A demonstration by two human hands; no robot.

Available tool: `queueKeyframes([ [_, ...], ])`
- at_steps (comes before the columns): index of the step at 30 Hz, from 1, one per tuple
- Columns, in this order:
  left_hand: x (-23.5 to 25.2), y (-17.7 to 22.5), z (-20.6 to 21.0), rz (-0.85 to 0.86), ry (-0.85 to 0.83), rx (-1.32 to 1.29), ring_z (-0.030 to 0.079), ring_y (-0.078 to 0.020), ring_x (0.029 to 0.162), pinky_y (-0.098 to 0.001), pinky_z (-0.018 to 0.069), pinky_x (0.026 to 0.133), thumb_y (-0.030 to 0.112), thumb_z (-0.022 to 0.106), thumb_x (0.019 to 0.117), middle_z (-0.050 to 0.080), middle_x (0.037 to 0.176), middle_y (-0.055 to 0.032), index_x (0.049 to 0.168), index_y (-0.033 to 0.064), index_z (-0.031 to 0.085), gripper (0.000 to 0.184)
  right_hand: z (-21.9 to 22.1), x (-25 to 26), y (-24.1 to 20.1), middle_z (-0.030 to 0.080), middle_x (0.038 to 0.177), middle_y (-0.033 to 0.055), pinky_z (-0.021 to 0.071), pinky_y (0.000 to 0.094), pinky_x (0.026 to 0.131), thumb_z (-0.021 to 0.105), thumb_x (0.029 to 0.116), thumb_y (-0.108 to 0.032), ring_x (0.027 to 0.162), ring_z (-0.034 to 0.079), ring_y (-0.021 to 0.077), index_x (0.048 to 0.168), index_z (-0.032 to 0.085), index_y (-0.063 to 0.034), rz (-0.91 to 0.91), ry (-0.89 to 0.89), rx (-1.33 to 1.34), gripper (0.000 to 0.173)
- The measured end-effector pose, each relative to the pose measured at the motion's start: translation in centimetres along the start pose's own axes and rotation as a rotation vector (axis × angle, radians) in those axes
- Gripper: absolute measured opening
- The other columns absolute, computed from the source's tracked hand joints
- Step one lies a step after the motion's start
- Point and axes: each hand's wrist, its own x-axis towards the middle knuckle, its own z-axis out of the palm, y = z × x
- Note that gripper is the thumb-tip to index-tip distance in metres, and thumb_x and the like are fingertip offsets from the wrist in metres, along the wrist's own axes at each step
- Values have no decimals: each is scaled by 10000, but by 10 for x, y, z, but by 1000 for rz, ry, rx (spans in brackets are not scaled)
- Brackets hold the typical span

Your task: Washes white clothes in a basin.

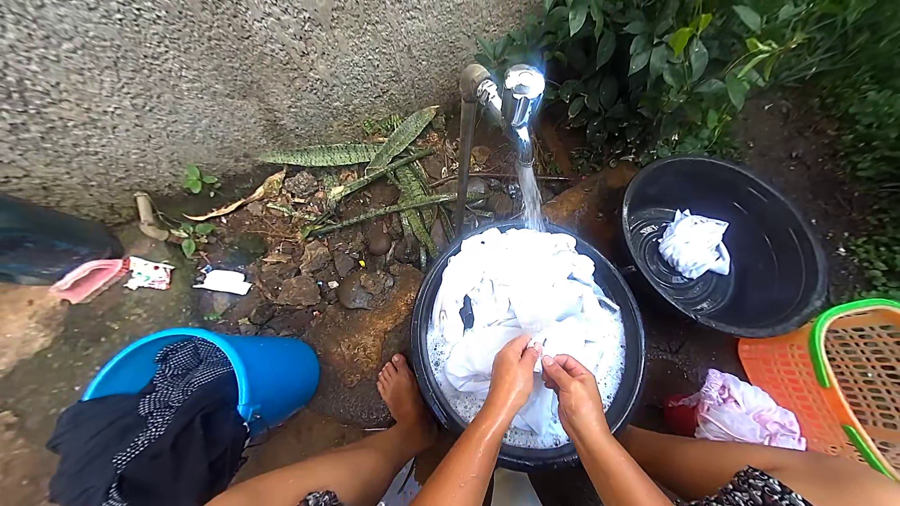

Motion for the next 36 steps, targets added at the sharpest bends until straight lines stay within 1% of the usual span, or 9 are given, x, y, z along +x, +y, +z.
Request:
queueKeyframes([
  [4, 4, -5, -3, -54, -45, 11, 628, -164, 781, -364, 533, 771, 192, 483, 1079, 637, 849, -93, 1010, -14, 662, 282, 1, 7, 3, 620, 659, 19, 500, 206, 575, 650, 945, 31, 578, 574, 67, 739, 600, -25, 32, 4, 5, 219],
  [10, 1, -6, -2, -10, -39, 223, 650, -240, 862, -436, 524, 842, 225, 452, 1089, 661, 916, -146, 1062, -28, 661, 330, 4, 16, 11, 544, 662, -22, 469, 200, 600, 608, 956, -29, 600, 536, 41, 786, 568, -49, -174, -11, -234, 176],
  [15, -7, -4, 5, 224, 38, 440, 677, -334, 1021, -451, 520, 954, 145, 477, 1063, 690, 1055, -237, 1093, -95, 673, 311, -1, 17, -3, 629, 679, 24, 547, 254, 628, 563, 1029, -72, 609, 616, 91, 807, 620, -13, 103, -43, -50, 237],
  [21, -6, -33, 29, 541, 295, 486, 726, -347, 897, -445, 594, 837, 57, 547, 991, 707, 957, -230, 1000, -95, 700, 215, 6, 24, -6, 559, 629, 13, 502, 226, 547, 504, 1047, -67, 528, 542, 85, 832, 582, -42, 364, 95, 245, 230],
  [25, -2, -23, 20, 269, 347, -8, 671, -246, 957, -401, 539, 900, 88, 475, 1044, 686, 1012, -204, 1116, -112, 653, 277, -2, 32, -5, 521, 685, 13, 439, 224, 482, 454, 1060, -159, 519, 488, 88, 935, 527, -77, 457, 278, 265, 166],
  [28, 12, 0, -15, -142, 364, -691, 632, -241, 1038, -385, 542, 913, 128, 330, 1120, 572, 1215, -233, 1374, -93, 414, 347, -30, 40, -13, 598, 1030, 121, 500, 319, 721, 372, 1093, -197, 856, 602, 167, 1246, 490, 3, 372, 360, 306, 278],
  [30, 17, 11, -32, -352, 372, -1059, 664, -295, 976, -447, 572, 854, 202, 315, 1129, 599, 1182, -221, 1406, -16, 413, 366, -38, 40, -31, 608, 1053, 125, 541, 335, 764, 353, 1098, -232, 885, 638, 187, 1252, 462, -34, 362, 385, 467, 274],
  [33, 6, 20, -34, -336, 228, -1221, 680, -303, 968, -457, 579, 830, 283, 275, 1111, 640, 1118, -194, 1278, 31, 482, 367, -32, 26, -57, 648, 982, 129, 582, 371, 721, 388, 1071, -269, 843, 678, 216, 1162, 506, -64, 338, 305, 622, 254],
  [36, -15, 16, -33, -273, 114, -1045, 694, -253, 967, -412, 593, 808, 322, 317, 1114, 668, 1126, -157, 1326, 52, 482, 381, -40, 14, -53, 680, 979, 147, 614, 365, 679, 470, 1090, -190, 812, 711, 215, 1246, 498, -24, 213, 219, 281, 230],
])
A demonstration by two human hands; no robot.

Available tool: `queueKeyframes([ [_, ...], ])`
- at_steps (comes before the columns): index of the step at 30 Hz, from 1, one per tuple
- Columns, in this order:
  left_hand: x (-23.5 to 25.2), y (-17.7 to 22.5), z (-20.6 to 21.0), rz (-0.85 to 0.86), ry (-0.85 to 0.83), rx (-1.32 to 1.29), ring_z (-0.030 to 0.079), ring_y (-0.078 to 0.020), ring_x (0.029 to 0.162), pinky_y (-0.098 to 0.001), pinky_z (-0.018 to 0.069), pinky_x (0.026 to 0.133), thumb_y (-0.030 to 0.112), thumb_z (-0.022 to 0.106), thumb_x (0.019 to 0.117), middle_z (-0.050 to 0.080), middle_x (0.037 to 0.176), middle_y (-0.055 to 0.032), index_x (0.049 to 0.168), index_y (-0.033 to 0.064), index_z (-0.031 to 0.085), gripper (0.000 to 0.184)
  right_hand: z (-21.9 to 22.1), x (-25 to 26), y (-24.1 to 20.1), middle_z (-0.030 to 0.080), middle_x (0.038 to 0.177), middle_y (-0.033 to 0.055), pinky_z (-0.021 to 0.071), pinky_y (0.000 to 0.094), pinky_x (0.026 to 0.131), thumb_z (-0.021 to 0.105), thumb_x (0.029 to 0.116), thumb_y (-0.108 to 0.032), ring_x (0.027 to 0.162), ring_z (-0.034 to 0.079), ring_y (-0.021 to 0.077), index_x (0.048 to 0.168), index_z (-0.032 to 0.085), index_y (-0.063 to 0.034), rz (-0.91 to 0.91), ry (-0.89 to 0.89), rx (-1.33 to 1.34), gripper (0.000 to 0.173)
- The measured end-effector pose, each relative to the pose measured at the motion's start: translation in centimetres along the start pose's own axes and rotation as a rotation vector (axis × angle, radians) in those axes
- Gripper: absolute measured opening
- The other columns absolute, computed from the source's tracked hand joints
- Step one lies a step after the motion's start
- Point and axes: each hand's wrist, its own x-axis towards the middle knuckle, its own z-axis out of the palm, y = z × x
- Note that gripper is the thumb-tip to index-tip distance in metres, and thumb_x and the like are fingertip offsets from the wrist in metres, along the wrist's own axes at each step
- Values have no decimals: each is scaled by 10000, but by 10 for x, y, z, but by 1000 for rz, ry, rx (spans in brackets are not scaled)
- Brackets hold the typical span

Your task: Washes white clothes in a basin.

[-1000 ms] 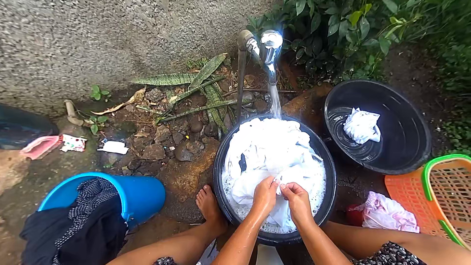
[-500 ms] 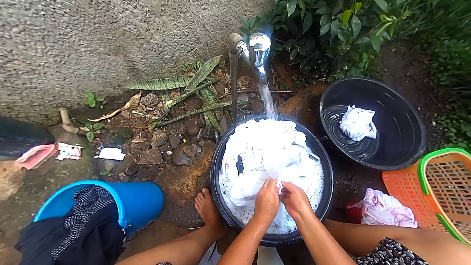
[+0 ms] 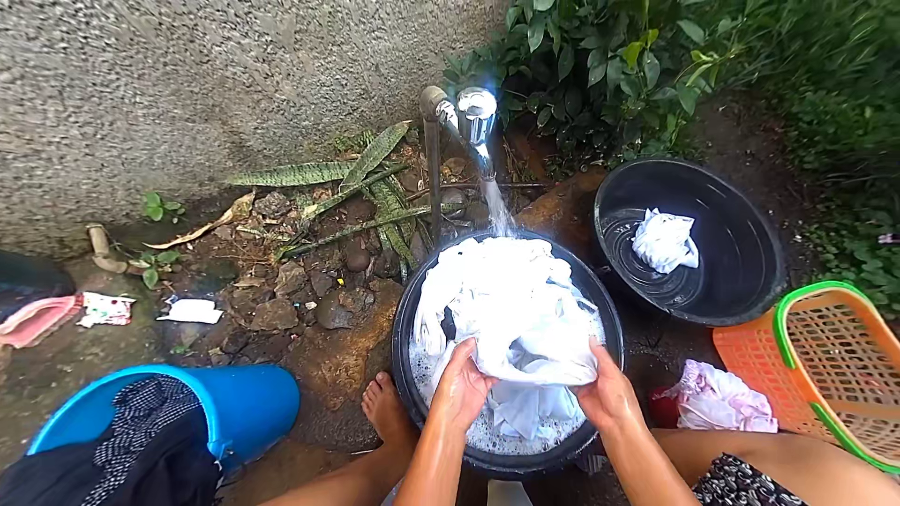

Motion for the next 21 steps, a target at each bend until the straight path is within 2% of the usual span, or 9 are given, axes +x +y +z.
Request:
queueKeyframes([
  [2, -1, -5, -17, 19, 177, 159, 662, -179, 761, -344, 574, 667, 440, 348, 1109, 656, 953, -96, 1357, 65, 474, 467, -20, 10, 11, 676, 1013, 180, 610, 378, 730, 649, 927, 37, 844, 708, 228, 1272, 463, 43, -170, -3, -616, 392],
  [4, 14, -15, -36, 186, 460, 431, 490, -92, 578, -248, 455, 525, 395, 477, 1089, 516, 813, -31, 1317, 65, 464, 402, -27, 24, 18, 569, 1328, 263, 519, 533, 986, 750, 781, 34, 1175, 614, 384, 1405, 476, 52, -269, -31, -1157, 682],
  [6, 24, -33, -46, 407, 433, 770, 618, -258, 969, -422, 529, 837, 290, 666, 992, 602, 1197, -217, 1479, -54, 384, 660, -23, 43, 36, 366, 1558, 315, 414, 591, 1121, 795, 774, -61, 1387, 443, 485, 1480, 461, 30, -405, -86, -1283, 787],
  [9, 35, -76, -37, 481, 122, 1284, 341, -428, 1483, -563, 290, 1217, 529, 717, 880, 368, 1586, -275, 1535, -46, 380, 934, -11, 66, 89, 200, 1648, 322, 340, 637, 1166, 649, 938, -214, 1485, 297, 522, 1564, 407, -42, -483, -203, -1349, 693],
  [11, 53, -103, -45, 434, 63, 1551, 194, -500, 1525, -663, 240, 1191, 670, 622, 883, 252, 1662, -230, 1577, 74, 389, 944, -1, 70, 117, 189, 1674, 266, 284, 670, 1172, 564, 980, -147, 1514, 262, 489, 1488, 541, -75, -439, -241, -1518, 514],
  [13, 78, -116, -63, 442, 80, 1608, 285, -469, 1508, -604, 396, 1127, 564, 554, 981, 227, 1666, -246, 1587, 138, 392, 759, 7, 80, 129, 166, 1696, 215, 263, 652, 1176, 543, 989, -185, 1517, 273, 454, 1415, 623, -121, -380, -258, -1668, 438],
  [15, 97, -122, -76, 368, 46, 1532, 277, -393, 1533, -519, 365, 1181, 419, 493, 1056, 155, 1687, -240, 1621, 170, 317, 642, 10, 94, 139, 188, 1687, 227, 308, 566, 1192, 503, 1009, -200, 1514, 308, 424, 1362, 648, -83, -351, -271, -1651, 399],
  [19, 105, -115, -61, 13, -60, 1291, 237, -342, 1554, -428, 177, 1276, 263, 315, 1134, 236, 1650, -279, 1587, -65, 221, 567, 18, 116, 151, 318, 1604, 317, 261, 503, 1244, 485, 1045, -255, 1516, 304, 413, 1481, 453, 86, -251, -302, -1554, 554],
  [21, 90, -89, -46, -323, -115, 1409, 321, -278, 1528, -412, 228, 1264, 250, 273, 1143, 356, 1620, -218, 1566, -40, 323, 515, 27, 121, 138, 379, 1566, 324, 255, 556, 1231, 583, 1010, -279, 1497, 322, 440, 1489, 430, 101, -48, -389, -1659, 630],
])
